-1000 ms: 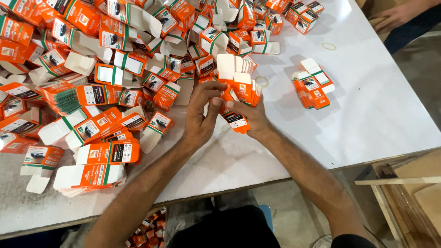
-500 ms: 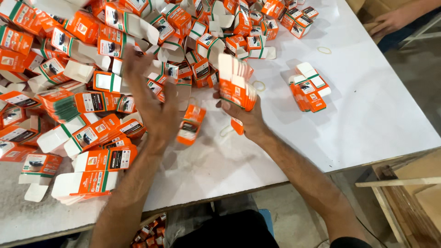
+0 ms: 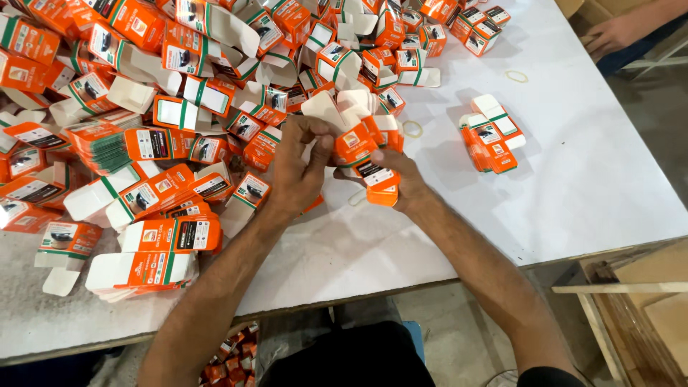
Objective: The person picks up flat die-cut paper cartons one at a time from a large pile on the table and folds them by hand into small open boxes, creasing the flaps and setting each finished box on the table in a growing stack. The person repeats this folding cycle continuously throughout the clip.
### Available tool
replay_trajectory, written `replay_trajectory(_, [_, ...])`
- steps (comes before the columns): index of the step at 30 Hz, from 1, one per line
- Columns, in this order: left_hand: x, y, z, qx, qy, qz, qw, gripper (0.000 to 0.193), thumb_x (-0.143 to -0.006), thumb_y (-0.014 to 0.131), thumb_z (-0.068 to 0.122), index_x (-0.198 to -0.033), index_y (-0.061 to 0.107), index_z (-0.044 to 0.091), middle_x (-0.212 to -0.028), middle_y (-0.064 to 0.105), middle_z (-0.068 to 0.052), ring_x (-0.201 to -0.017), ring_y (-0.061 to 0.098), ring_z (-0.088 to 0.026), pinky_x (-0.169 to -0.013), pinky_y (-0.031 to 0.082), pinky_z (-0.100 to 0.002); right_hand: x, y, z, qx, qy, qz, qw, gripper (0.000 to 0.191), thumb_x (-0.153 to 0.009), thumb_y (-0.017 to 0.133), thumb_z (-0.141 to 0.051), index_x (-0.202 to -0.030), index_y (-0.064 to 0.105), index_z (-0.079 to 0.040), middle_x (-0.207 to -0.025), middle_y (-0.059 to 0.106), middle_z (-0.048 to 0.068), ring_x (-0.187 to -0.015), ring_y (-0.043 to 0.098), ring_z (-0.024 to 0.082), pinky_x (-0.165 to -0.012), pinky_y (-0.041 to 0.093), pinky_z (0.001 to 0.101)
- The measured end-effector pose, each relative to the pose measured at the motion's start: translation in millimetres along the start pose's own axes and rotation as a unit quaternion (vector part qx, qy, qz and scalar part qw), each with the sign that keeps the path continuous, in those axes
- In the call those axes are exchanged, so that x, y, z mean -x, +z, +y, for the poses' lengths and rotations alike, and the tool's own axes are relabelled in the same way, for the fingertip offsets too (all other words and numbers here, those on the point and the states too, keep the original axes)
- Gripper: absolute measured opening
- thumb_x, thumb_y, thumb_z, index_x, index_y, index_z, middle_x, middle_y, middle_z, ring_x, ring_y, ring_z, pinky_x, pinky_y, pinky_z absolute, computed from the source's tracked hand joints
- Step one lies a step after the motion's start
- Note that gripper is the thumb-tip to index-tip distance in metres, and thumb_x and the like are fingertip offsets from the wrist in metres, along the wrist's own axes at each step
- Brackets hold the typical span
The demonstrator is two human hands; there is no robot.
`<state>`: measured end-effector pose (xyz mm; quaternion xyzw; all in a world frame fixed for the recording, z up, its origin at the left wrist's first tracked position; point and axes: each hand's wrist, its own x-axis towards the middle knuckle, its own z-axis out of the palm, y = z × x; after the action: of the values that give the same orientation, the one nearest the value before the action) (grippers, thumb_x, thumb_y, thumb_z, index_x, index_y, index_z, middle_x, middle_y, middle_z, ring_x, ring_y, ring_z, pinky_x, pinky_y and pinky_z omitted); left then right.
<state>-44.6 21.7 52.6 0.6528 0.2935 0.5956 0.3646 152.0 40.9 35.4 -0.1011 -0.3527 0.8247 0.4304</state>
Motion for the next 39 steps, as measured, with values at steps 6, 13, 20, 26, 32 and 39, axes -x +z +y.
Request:
replay_trajectory(6, [5.5,10.6,15.7,-0.167,0.135,-0.002,0.977,0.045,-0.113,0.052,0.034,-0.141,0.043,0.0,-0.126,0.054,-0.017,-0.115,0.055,-0.029,-0.099,0.046,-0.04,5.8,1.5,5.1,0.157,-0.095,0.073,0.98,0.05,-0.084,0.078,0.001,-0.13,0.057,0.001,-0.114,0.069,0.01,-0.106,0.069,0.021,-0.093,0.059,0.0422])
replay_trajectory(13, [2.8,2.1,-6.5,-0.047,-0.077,-0.024,0.996,0.033,-0.103,0.061,0.022,-0.129,0.051,0.004,-0.12,0.061,-0.01,-0.108,0.057,-0.021,-0.095,0.049,-0.034,6.3,20.8,5.7,0.41,-0.241,0.057,0.878,0.073,-0.077,0.086,-0.001,-0.142,0.051,0.0,-0.131,0.064,0.008,-0.12,0.063,0.016,-0.105,0.056,0.0347])
replay_trajectory(20, [-3.0,19.1,-5.8,0.183,-0.1,0.108,0.972,0.045,-0.086,0.057,-0.002,-0.128,0.041,0.007,-0.123,0.058,-0.006,-0.115,0.06,-0.014,-0.103,0.05,-0.03,14.6,28.6,14.0,0.504,-0.291,0.048,0.812,0.084,-0.082,0.086,-0.009,-0.152,0.04,0.001,-0.144,0.058,0.01,-0.134,0.056,0.018,-0.117,0.047,0.0346])
replay_trajectory(26, [3.9,16.5,4.3,0.084,0.054,0.042,0.994,0.01,-0.108,0.061,0.005,-0.117,0.062,0.0,-0.128,0.059,-0.012,-0.12,0.059,-0.017,-0.108,0.049,-0.032,11.3,8.6,10.2,0.244,-0.151,0.063,0.956,0.064,-0.085,0.08,-0.002,-0.143,0.055,0.005,-0.122,0.067,0.014,-0.112,0.066,0.02,-0.098,0.058,0.037])
replay_trajectory(32, [6.2,13.7,2.7,0.131,-0.064,0.071,0.987,0.016,-0.101,0.067,0.015,-0.109,0.061,0.003,-0.116,0.067,-0.008,-0.096,0.064,-0.013,-0.09,0.054,-0.03,9.2,3.6,8.0,0.131,-0.108,0.06,0.984,0.057,-0.085,0.076,0.0,-0.137,0.054,0.0,-0.123,0.067,0.011,-0.112,0.069,0.02,-0.097,0.06,0.0376])
replay_trajectory(39, [8.6,12.5,7.6,0.027,0.042,0.053,0.997,0.015,-0.107,0.066,0.014,-0.112,0.061,0.0,-0.119,0.064,-0.009,-0.107,0.062,-0.013,-0.099,0.053,-0.03,8.5,13.7,5.5,0.119,-0.117,0.075,0.983,0.052,-0.089,0.074,-0.004,-0.136,0.053,0.0,-0.12,0.067,0.012,-0.108,0.069,0.02,-0.092,0.061,0.0381])
